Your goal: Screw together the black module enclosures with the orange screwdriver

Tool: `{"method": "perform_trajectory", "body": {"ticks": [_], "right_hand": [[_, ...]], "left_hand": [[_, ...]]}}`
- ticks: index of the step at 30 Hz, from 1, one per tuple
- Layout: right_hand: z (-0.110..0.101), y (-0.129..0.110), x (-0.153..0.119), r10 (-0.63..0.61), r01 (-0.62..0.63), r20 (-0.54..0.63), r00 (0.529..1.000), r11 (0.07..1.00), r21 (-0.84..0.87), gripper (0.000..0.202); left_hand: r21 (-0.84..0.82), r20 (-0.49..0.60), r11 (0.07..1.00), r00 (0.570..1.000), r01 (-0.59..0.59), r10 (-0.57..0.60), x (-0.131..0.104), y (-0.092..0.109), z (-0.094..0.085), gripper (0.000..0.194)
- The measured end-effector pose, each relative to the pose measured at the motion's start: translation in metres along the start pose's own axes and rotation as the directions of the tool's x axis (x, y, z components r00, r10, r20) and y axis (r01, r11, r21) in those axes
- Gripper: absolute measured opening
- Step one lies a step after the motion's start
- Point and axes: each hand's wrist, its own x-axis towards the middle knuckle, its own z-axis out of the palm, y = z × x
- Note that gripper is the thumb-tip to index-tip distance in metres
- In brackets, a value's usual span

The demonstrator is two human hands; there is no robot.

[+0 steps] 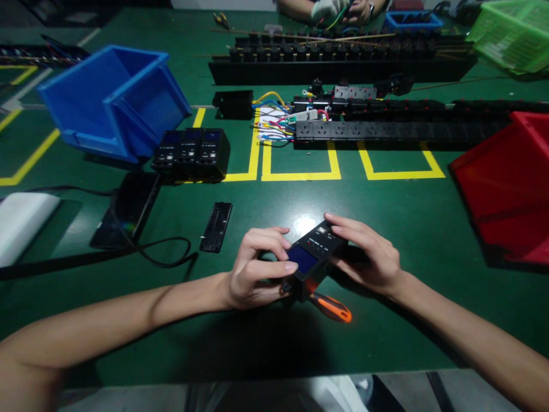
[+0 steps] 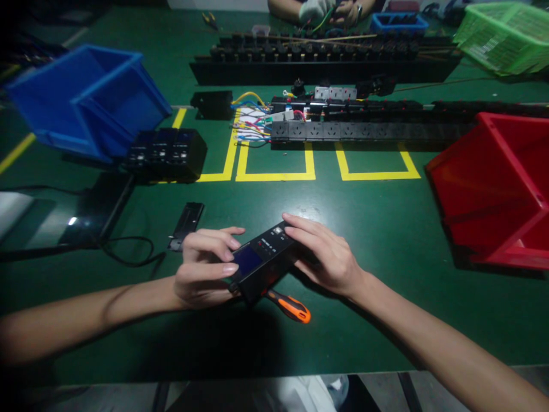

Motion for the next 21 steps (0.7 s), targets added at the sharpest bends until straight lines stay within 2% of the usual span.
{"method": "perform_trajectory", "body": {"ticks": [4, 7, 9, 10, 11, 13, 14, 15, 17, 21], "right_hand": [[-0.0002, 0.0011, 0.0004, 0.011, -0.011, -0.001, 1.000, 1.000, 0.029, 0.080], [-0.0009, 0.0013, -0.0003, 0.047, -0.046, -0.014, 0.999, 0.996, 0.078, 0.081], [-0.0007, 0.0011, -0.0010, 0.101, -0.097, -0.024, 0.995, 0.986, 0.134, 0.081], [-0.0004, 0.0009, -0.0012, 0.138, -0.131, -0.035, 0.990, 0.978, 0.165, 0.080], [-0.0002, 0.0006, -0.0011, 0.180, -0.167, -0.050, 0.982, 0.966, 0.197, 0.079], [0.0001, 0.0001, 0.0001, 0.267, -0.240, -0.076, 0.961, 0.938, 0.251, 0.075], [-0.0001, -0.0002, 0.0011, 0.304, -0.273, -0.081, 0.949, 0.924, 0.268, 0.072], [-0.0005, -0.0004, 0.0022, 0.335, -0.302, -0.077, 0.939, 0.911, 0.279, 0.069], [-0.0017, -0.0006, 0.0042, 0.372, -0.344, -0.059, 0.926, 0.899, 0.272, 0.062], [-0.0049, 0.0001, 0.0056, 0.383, -0.370, -0.017, 0.924, 0.902, 0.223, 0.050]], "left_hand": [[-0.050, -0.028, 0.995, 0.996, 0.083, -0.085, -0.0007, -0.0025, 0.0008, 0.042], [-0.121, -0.055, 0.978, 0.982, 0.171, -0.179, -0.0017, -0.0055, 0.0027, 0.065], [-0.177, -0.060, 0.940, 0.951, 0.290, -0.305, -0.0016, -0.0073, 0.0046, 0.074], [-0.210, -0.050, 0.899, 0.914, 0.385, -0.403, -0.0011, -0.0081, 0.0057, 0.072], [-0.246, -0.021, 0.832, 0.855, 0.497, -0.518, -0.0003, -0.0087, 0.0066, 0.067], [-0.309, 0.080, 0.646, 0.696, 0.698, -0.714, 0.0015, -0.0096, 0.0081, 0.057], [-0.331, 0.134, 0.562, 0.628, 0.758, -0.767, 0.0025, -0.0099, 0.0085, 0.054], [-0.349, 0.175, 0.504, 0.583, 0.790, -0.793, 0.0034, -0.0101, 0.0086, 0.053], [-0.370, 0.207, 0.459, 0.554, 0.808, -0.807, 0.0048, -0.0099, 0.0080, 0.054], [-0.366, 0.221, 0.460, 0.556, 0.809, -0.801, 0.0073, -0.0080, 0.0059, 0.051]]}}
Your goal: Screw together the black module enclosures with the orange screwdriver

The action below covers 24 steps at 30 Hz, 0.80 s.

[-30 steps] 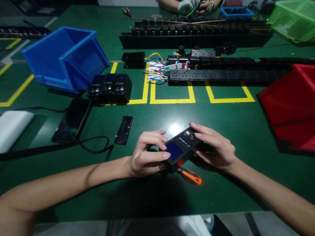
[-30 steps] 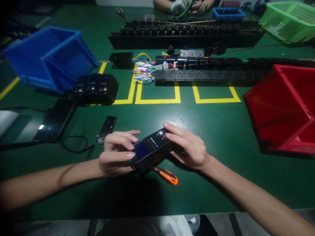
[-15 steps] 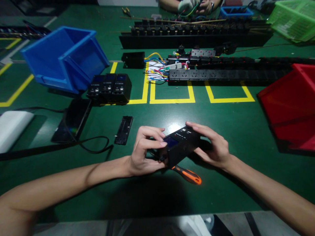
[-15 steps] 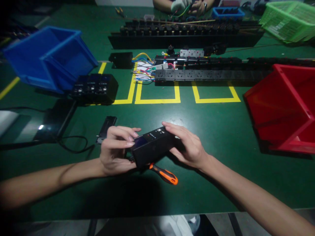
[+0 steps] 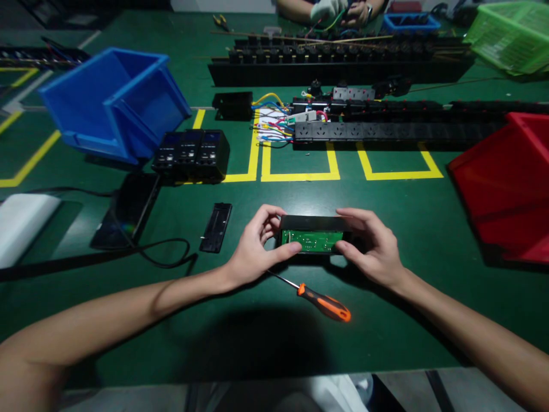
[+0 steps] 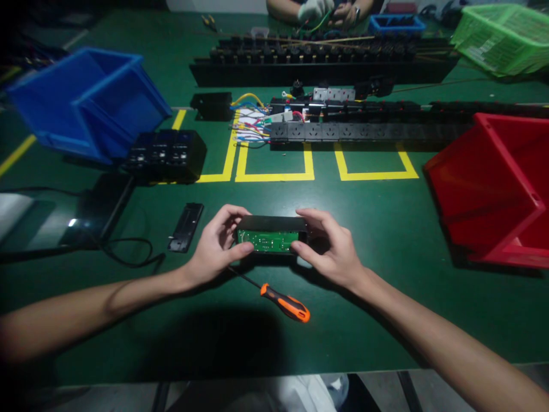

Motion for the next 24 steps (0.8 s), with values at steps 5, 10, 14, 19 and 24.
{"method": "perform_trajectory", "body": {"ticks": [5, 10, 14, 19, 24], "right_hand": [[-0.0027, 0.0023, 0.0002, -0.004, 0.002, 0.072, 0.997, 1.000, 0.016, 0.032], [-0.0029, 0.0024, 0.0013, 0.012, -0.010, 0.076, 0.997, 1.000, -0.023, 0.031], [-0.0020, 0.0010, 0.0030, 0.033, -0.030, 0.073, 0.997, 0.999, -0.042, 0.032], [-0.0012, 0.0000, 0.0040, 0.043, -0.038, 0.075, 0.996, 0.997, -0.066, 0.035], [-0.0013, -0.0006, 0.0016, 0.061, -0.051, 0.094, 0.994, 0.993, -0.107, 0.036]], "left_hand": [[-0.013, -0.018, 1.000, 1.000, 0.003, -0.003, 0.0006, 0.0035, 0.0012, 0.047], [-0.008, -0.025, 1.000, 1.000, 0.001, -0.001, 0.0008, 0.0015, 0.0021, 0.049], [-0.032, -0.021, 0.999, 1.000, -0.011, 0.011, -0.0001, -0.0010, 0.0026, 0.050], [-0.024, -0.018, 1.000, 1.000, -0.012, 0.011, -0.0008, -0.0009, 0.0027, 0.050], [-0.029, -0.034, 1.000, 0.999, -0.001, 0.000, 0.0003, -0.0011, 0.0015, 0.053]]}}
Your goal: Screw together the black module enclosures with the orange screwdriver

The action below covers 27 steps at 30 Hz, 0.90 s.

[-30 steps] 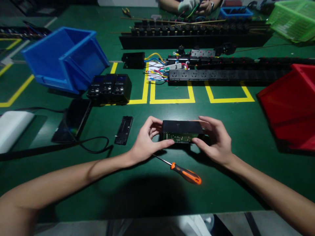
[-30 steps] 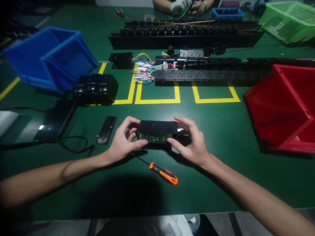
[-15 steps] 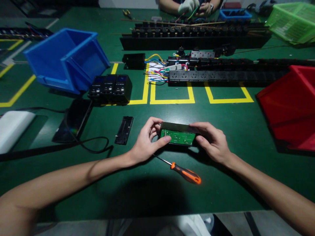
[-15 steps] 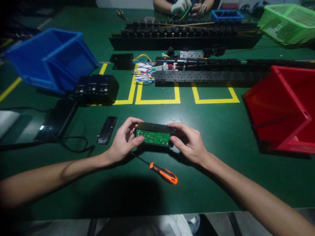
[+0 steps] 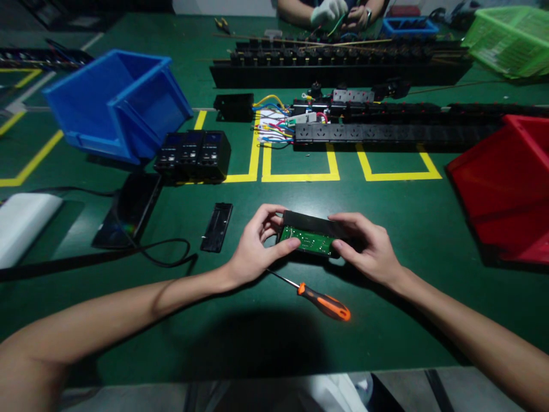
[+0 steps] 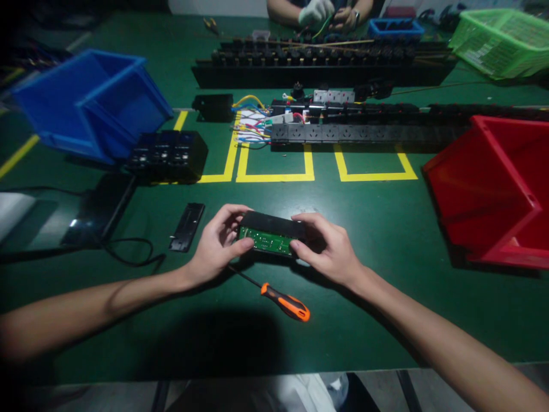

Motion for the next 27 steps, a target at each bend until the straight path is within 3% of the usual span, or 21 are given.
{"method": "perform_trajectory", "body": {"ticks": [7, 14, 20, 27], "right_hand": [[-0.0014, -0.0011, 0.0006, 0.098, -0.100, 0.113, 0.989, 0.995, 0.008, 0.034], [-0.0006, -0.0008, 0.0056, 0.194, -0.198, 0.094, 0.976, 0.979, 0.041, 0.034], [-0.0030, 0.0016, 0.0046, 0.116, -0.118, 0.137, 0.984, 0.993, 0.003, 0.047], [-0.0025, 0.0060, 0.0035, -0.082, 0.113, 0.286, 0.955, 0.989, -0.093, 0.071]], "left_hand": [[-0.019, 0.004, 1.000, 1.000, -0.013, 0.013, 0.0005, -0.0025, -0.0012, 0.053], [0.101, 0.051, 0.991, 0.995, -0.087, 0.082, -0.0001, -0.0035, 0.0004, 0.064], [0.131, 0.111, 0.989, 0.992, -0.073, 0.059, -0.0009, 0.0022, 0.0010, 0.059], [0.100, 0.089, 0.995, 0.996, -0.022, 0.013, -0.0008, -0.0028, 0.0005, 0.061]]}}
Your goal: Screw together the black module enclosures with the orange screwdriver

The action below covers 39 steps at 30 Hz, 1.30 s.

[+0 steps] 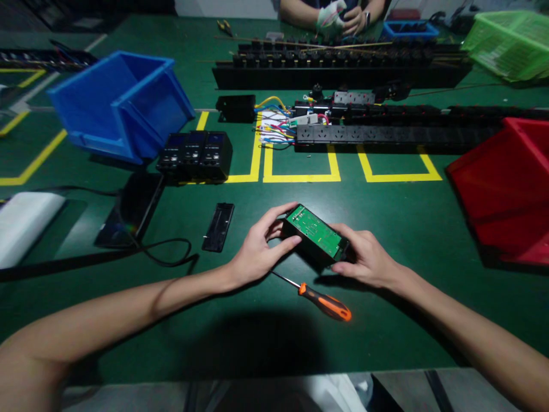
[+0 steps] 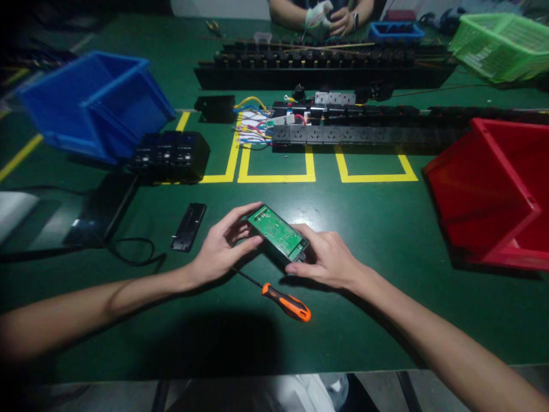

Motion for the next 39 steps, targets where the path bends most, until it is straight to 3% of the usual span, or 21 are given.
{"method": "perform_trajectory", "body": {"ticks": [4, 9, 22, 32, 39], "right_hand": [[0.0038, -0.0020, 0.0012, -0.047, 0.043, -0.020, 0.999, 0.985, -0.169, 0.075], [0.0076, -0.0013, -0.0003, -0.107, 0.095, -0.041, 0.993, 0.968, -0.231, 0.074], [0.0047, -0.0027, 0.0001, -0.117, 0.118, 0.011, 0.993, 0.983, -0.140, 0.068], [0.0047, -0.0022, -0.0001, -0.189, 0.194, 0.053, 0.981, 0.970, -0.143, 0.068], [0.0072, -0.0064, -0.0010, -0.153, 0.153, 0.015, 0.988, 0.969, -0.192, 0.088]], "left_hand": [[0.041, 0.031, 0.998, 0.998, -0.049, 0.048, 0.0002, -0.0006, -0.0007, 0.059], [0.103, 0.078, 0.992, 0.995, -0.075, 0.068, 0.0007, 0.0019, -0.0031, 0.058], [0.093, 0.027, 0.994, 0.998, -0.064, 0.062, -0.0042, -0.0016, 0.0014, 0.055], [0.192, 0.116, 0.978, 0.991, -0.086, 0.064, -0.0032, 0.0047, -0.0051, 0.051], [0.267, 0.150, 0.956, 0.986, -0.117, 0.078, -0.0028, 0.0063, -0.0026, 0.053]]}}
